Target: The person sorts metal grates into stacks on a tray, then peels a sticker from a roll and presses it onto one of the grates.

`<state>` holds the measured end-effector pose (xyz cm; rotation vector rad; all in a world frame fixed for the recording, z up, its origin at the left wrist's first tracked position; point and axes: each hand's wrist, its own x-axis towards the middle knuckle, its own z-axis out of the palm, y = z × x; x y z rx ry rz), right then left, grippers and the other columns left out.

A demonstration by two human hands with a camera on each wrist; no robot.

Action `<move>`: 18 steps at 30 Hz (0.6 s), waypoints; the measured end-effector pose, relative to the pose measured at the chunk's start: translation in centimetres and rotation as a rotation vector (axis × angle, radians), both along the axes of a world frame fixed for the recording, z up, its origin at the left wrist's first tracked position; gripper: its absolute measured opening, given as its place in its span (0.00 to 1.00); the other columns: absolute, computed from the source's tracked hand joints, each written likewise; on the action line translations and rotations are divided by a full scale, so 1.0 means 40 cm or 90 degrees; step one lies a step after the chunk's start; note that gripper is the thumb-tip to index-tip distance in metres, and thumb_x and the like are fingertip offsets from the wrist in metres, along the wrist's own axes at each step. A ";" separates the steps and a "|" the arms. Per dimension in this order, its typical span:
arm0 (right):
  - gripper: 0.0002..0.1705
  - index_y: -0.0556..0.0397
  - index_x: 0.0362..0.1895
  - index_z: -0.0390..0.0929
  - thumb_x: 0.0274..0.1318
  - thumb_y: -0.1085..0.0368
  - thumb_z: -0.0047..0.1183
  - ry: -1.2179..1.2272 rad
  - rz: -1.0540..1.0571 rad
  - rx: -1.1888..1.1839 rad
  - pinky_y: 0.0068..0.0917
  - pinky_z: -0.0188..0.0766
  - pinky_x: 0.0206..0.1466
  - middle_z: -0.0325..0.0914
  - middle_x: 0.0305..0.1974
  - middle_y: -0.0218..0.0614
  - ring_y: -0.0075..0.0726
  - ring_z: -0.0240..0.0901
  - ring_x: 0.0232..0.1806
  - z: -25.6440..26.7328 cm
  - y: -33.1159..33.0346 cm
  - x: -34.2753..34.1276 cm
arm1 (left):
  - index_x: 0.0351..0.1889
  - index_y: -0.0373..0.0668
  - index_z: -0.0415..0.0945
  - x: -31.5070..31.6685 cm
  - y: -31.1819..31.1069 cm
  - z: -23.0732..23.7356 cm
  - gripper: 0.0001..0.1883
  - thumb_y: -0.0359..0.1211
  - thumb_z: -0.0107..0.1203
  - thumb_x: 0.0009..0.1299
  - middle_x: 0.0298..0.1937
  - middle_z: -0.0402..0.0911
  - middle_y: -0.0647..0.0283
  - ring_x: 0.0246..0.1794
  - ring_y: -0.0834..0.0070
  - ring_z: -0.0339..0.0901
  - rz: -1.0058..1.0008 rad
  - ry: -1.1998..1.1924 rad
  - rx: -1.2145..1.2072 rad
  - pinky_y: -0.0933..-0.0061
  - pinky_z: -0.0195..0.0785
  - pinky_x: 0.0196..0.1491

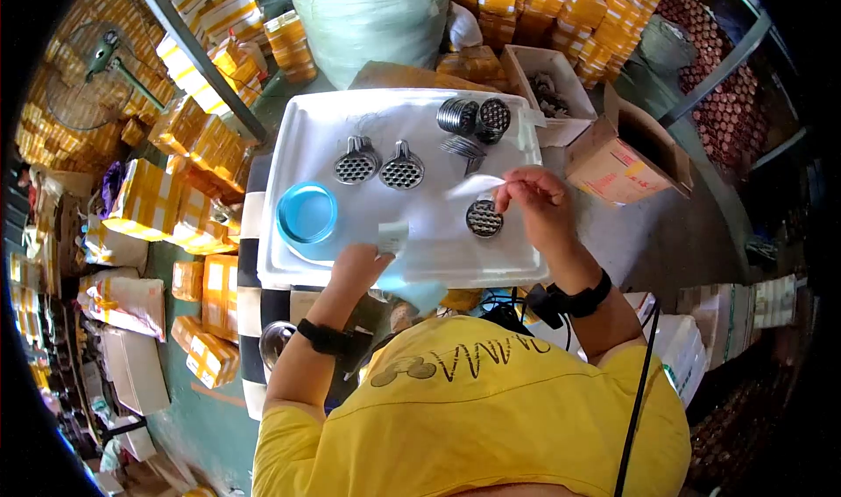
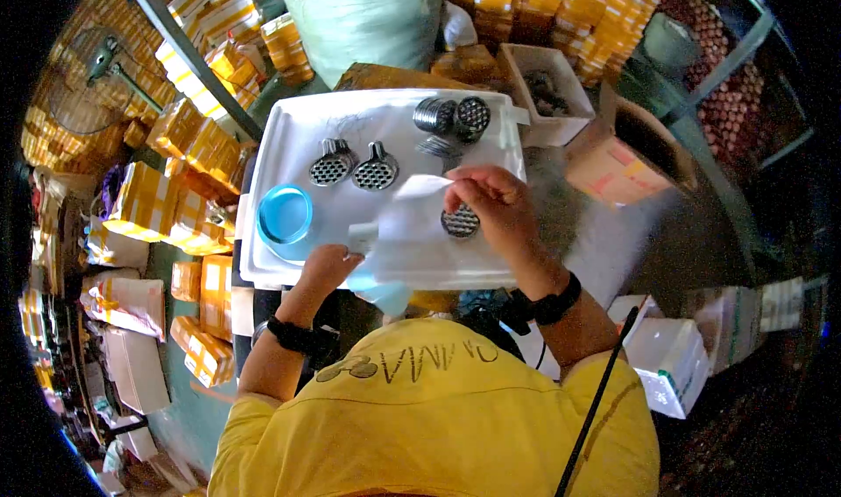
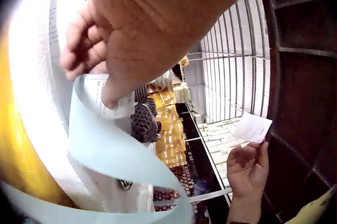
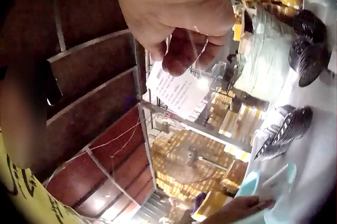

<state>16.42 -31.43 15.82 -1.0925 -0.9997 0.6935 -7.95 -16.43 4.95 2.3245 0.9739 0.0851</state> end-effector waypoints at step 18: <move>0.08 0.54 0.35 0.68 0.49 0.75 0.50 0.077 -0.265 -0.135 0.21 0.67 0.42 0.68 0.31 0.27 0.21 0.67 0.34 -0.088 -0.094 0.022 | 0.40 0.46 0.73 0.331 0.238 0.073 0.25 0.53 0.56 0.53 0.44 0.76 0.62 0.50 0.61 0.68 -0.014 0.068 0.345 0.56 0.59 0.49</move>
